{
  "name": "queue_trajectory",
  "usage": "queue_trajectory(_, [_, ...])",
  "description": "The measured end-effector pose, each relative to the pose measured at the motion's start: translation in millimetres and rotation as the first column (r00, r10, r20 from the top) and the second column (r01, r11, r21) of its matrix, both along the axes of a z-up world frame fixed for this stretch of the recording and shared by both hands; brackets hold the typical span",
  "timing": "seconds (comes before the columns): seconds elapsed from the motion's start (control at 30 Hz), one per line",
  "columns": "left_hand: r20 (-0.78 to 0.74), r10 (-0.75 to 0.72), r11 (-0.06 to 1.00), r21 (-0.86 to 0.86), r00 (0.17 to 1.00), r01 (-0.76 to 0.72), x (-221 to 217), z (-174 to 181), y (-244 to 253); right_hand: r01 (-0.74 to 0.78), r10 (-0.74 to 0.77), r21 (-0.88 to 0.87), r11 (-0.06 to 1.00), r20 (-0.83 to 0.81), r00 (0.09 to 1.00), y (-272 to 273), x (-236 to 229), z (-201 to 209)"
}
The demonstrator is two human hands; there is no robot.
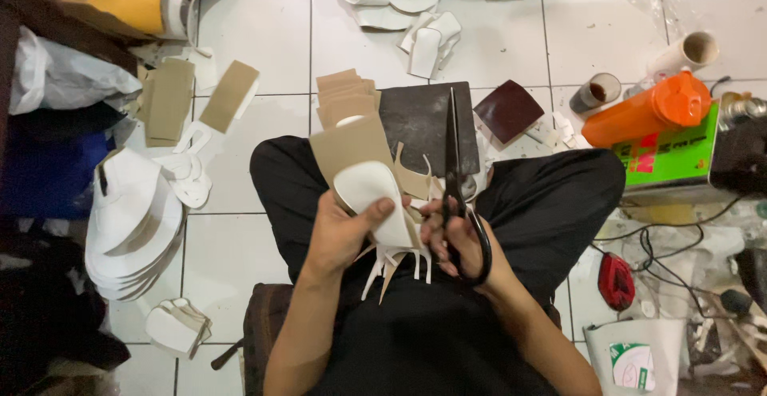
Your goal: The person sits on the floor and repeatedly aligns a white shoe insole with a brown cardboard template. They use scissors to trim the cardboard around the insole's edge, then separate the pieces and repeat the process with new materials.
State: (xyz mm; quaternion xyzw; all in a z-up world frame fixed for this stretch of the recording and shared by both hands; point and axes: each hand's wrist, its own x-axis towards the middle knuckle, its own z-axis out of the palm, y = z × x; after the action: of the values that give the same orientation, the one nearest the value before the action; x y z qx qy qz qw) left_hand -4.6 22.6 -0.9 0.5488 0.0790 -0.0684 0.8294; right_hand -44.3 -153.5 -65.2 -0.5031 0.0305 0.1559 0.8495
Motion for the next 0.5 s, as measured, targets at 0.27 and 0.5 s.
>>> queue_trajectory(0.27, [0.109,-0.229,0.973,-0.008,0.967,0.231,6.8,13.1,19.4,-0.269,0.317,-0.348,0.898,0.089,0.944,-17.0,-31.0,54.6])
queue_trajectory(0.5, [0.219,-0.159,0.976,0.181,0.963,0.12,-5.9,19.7,-5.7,-0.105,0.318,-0.552,0.827,0.305,0.898,-7.4,-21.7,71.0])
